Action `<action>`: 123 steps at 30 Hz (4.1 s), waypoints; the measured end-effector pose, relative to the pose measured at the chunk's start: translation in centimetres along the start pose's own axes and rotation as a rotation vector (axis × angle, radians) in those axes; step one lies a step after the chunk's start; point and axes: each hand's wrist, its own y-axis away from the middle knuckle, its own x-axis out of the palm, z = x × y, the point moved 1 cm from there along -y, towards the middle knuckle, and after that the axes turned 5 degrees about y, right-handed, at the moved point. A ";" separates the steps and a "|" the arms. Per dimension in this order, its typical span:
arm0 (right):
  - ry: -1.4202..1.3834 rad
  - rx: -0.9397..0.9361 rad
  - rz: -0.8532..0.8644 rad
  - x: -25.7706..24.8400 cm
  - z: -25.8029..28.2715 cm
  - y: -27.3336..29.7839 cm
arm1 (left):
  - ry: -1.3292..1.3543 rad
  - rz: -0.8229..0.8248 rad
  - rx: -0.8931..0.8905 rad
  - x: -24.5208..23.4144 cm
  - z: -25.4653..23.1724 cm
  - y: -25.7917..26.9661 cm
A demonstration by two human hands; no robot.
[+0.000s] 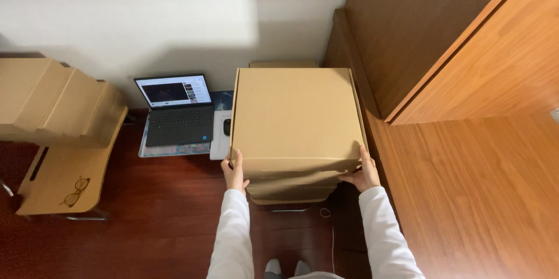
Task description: Unpacking a shirt from a shipping box and plastic bag, unfolding it, and hanging it on a garment rack.
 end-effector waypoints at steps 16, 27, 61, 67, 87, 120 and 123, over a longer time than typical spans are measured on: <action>0.028 -0.211 -0.138 -1.6 0.6 6.9 | 0.362 -0.165 0.163 -0.7 -3.2 8.6; 0.204 -0.627 -0.110 -3.8 0.5 6.8 | 0.349 0.001 0.334 -2.5 -5.3 5.4; -0.096 -0.711 -1.214 -5.1 -18.0 27.2 | -0.270 0.873 -0.132 3.2 -6.1 7.7; -0.165 -0.667 -1.338 -9.0 -16.3 29.3 | -0.364 0.968 -0.207 7.9 -1.6 12.4; -0.342 -0.552 -1.407 -23.5 -13.1 28.1 | -0.487 1.072 -0.159 19.7 8.5 21.4; -0.460 -0.489 -1.494 -34.9 -1.4 21.3 | -0.539 1.139 -0.260 38.8 16.2 26.8; -0.457 -0.489 -1.460 -35.0 0.0 21.9 | -0.574 1.178 -0.205 39.0 15.8 27.8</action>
